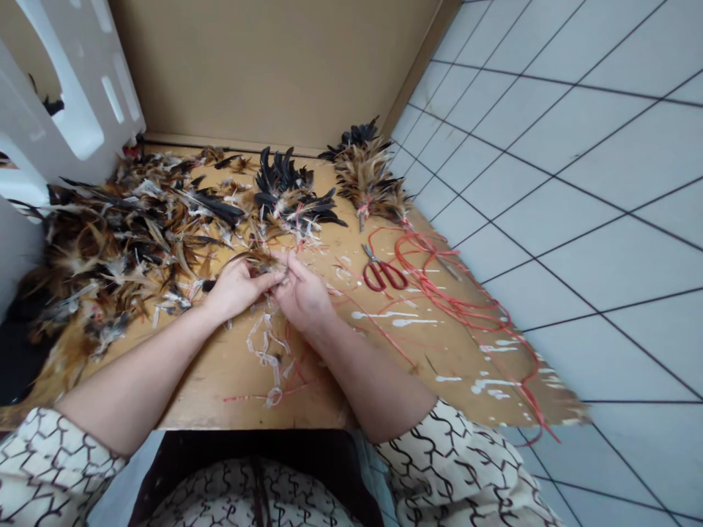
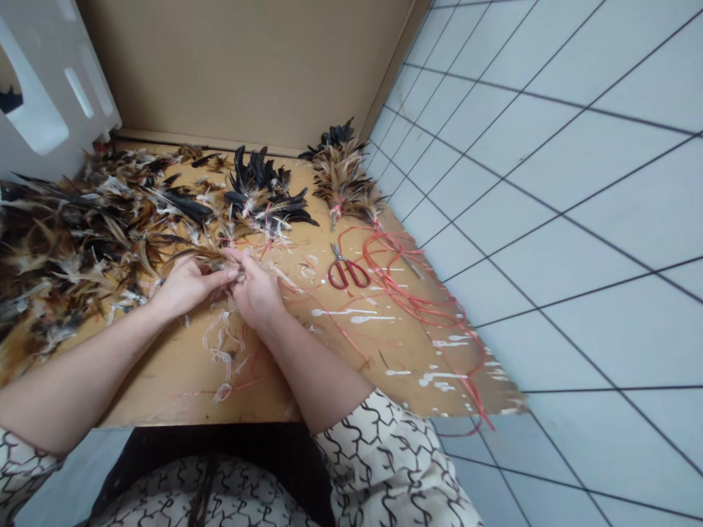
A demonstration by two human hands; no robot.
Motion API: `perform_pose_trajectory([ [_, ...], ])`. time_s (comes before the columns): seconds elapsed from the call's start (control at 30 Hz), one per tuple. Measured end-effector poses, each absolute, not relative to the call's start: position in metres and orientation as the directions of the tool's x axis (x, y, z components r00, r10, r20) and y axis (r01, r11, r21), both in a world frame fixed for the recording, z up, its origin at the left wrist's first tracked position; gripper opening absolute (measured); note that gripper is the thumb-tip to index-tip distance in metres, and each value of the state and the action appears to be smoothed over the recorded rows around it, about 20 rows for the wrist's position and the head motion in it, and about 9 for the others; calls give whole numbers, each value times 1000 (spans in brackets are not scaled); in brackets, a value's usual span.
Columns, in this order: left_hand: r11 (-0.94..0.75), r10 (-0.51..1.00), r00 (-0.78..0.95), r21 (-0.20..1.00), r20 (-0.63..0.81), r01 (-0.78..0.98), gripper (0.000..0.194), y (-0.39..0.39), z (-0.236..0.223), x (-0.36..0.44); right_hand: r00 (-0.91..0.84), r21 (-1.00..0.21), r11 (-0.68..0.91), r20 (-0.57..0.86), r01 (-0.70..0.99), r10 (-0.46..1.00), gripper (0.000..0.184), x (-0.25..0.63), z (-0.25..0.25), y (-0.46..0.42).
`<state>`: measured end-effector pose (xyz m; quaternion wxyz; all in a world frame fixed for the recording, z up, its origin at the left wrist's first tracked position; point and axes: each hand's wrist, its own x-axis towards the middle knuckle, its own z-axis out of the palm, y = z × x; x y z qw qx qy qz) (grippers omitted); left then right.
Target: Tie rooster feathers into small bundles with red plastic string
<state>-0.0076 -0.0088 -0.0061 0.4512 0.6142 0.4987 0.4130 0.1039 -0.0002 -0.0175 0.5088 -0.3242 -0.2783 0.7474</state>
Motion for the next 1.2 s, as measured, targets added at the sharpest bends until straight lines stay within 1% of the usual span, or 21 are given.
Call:
perform_pose_trajectory([
  [0.1, -117, 986, 153, 942, 71, 316, 14, -8, -6, -8, -290, -775, -290, -144, -561, 946, 38, 104, -21, 0],
  [0.2, -135, 984, 155, 934, 88, 332, 13, -8, -5, -9, -320, -806, -242, -69, -540, 945, 30, 105, -26, 1],
  [0.3, -153, 983, 153, 928, 106, 341, 10, -9, -2, -11, -318, -854, -180, -18, -488, 948, 25, 107, -31, 3],
  [0.37, -160, 981, 155, 930, 114, 330, 8, -9, 1, -13, -306, -902, -150, -21, -405, 952, 25, 109, -33, 5],
  [0.47, -152, 982, 158, 941, 107, 302, 8, -8, 3, -16, -296, -971, -107, -40, -213, 954, 31, 113, -33, 7],
  [0.53, -157, 980, 166, 941, 110, 299, 12, -7, 4, -17, -287, -991, -80, -45, -111, 957, 36, 115, -33, 6],
  [0.6, -174, 973, 200, 940, 118, 292, 17, -6, 5, -17, -284, -996, -68, -47, -64, 958, 38, 115, -31, 5],
  [0.7, -159, 972, 211, 945, 100, 286, 21, -6, 7, -18, -305, -996, -68, -50, -49, 951, 36, 115, -29, 3],
  [0.77, -105, 988, 146, 940, 59, 326, 20, -7, 9, -20, -323, -995, -90, -68, -53, 944, 33, 114, -29, 2],
  [0.83, -47, 997, 72, 928, 21, 370, 24, -7, 9, -21, -342, -991, -120, -91, -66, 935, 29, 114, -29, 2],
  [0.9, -16, 999, 50, 926, -4, 378, 28, -7, 9, -22, -356, -986, -142, -102, -86, 929, 26, 114, -29, 1],
  [1.03, 11, 998, 48, 932, -30, 362, 24, -7, 9, -22, -364, -977, -161, -102, -138, 926, 23, 113, -28, 0],
  [1.2, 36, 997, 52, 929, -59, 368, 40, -6, 5, -23, -353, -969, -152, -76, -194, 933, 21, 113, -30, 0],
])
